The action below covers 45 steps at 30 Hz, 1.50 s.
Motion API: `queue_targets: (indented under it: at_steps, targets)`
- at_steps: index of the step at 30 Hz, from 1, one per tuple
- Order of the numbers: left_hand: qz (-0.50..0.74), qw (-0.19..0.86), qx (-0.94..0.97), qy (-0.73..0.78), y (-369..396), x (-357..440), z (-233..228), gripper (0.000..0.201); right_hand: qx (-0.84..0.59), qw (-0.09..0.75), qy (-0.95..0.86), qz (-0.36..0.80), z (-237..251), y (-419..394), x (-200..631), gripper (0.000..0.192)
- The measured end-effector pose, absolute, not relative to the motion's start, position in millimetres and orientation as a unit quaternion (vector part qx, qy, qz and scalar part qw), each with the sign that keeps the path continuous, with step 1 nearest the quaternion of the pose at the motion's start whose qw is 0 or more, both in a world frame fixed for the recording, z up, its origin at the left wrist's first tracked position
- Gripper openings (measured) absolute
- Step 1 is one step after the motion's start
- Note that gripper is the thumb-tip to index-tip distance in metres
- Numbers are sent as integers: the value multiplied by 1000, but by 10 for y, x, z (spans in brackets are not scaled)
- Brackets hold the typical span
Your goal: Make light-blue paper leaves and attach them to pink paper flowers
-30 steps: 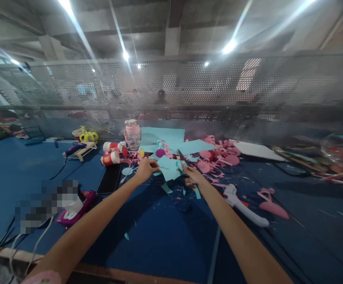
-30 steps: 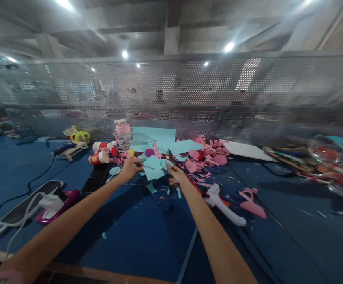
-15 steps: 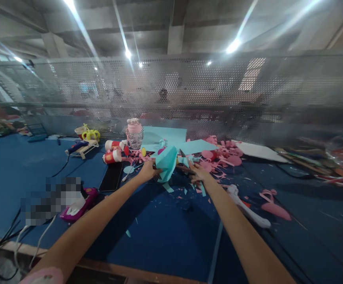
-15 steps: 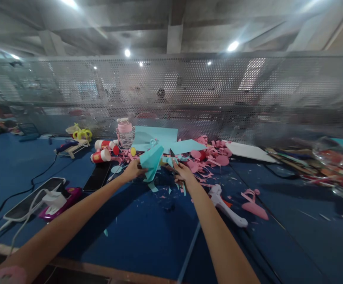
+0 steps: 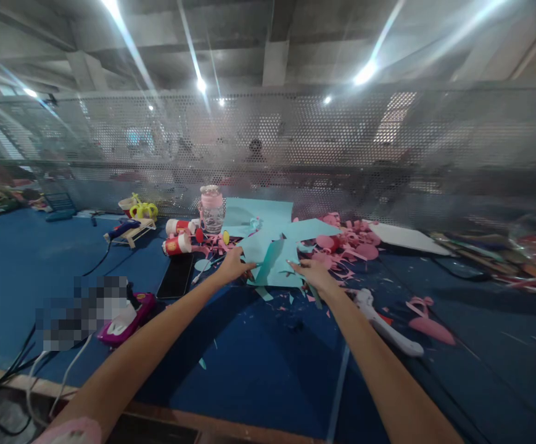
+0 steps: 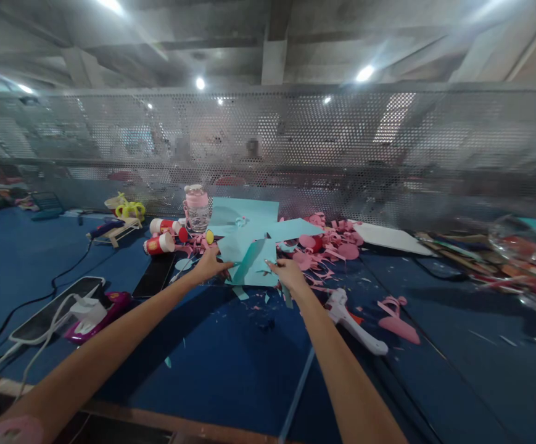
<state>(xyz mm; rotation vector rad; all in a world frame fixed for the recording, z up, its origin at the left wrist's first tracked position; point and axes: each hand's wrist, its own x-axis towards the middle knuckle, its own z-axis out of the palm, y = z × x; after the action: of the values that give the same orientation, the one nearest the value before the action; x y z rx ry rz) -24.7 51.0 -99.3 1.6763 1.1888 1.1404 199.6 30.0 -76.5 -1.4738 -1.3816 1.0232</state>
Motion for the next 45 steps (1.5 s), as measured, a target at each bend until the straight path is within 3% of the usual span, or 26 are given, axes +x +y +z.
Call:
queue_targets:
  at_steps: [6, 12, 19, 29, 35, 38, 40, 42, 45]
  targets:
    - [564, 344, 539, 523, 698, -541, -870, 16, -598, 460, -564, 335, -697, 412, 2061, 24]
    - [580, 362, 454, 572, 774, -765, -916, 15, -598, 475, -564, 314, -710, 528, 2136, 31]
    - [505, 338, 459, 648, 693, -824, -936, 53, -595, 446, -579, 335, -866, 499, 2177, 41]
    - [380, 231, 552, 705, 297, -829, -782, 47, -603, 394, -604, 340, -894, 393, 2135, 45]
    - [282, 163, 639, 697, 56, -753, -694, 52, -622, 445, -608, 212, -754, 355, 2229, 35]
    - [266, 39, 644, 716, -87, -684, -613, 61, -571, 520, -626, 107, -666, 319, 2188, 35]
    - [301, -83, 635, 706, -151, -619, -545, 63, -501, 540, -663, 136, -643, 274, 2085, 37]
    - [351, -132, 664, 647, -169, -539, -483, 55, -456, 536, -671, 235, -654, 209, 1937, 40]
    - [390, 9, 772, 502, -121, -396, -467, 40, -423, 494, -657, 381, -717, 93, 1703, 39]
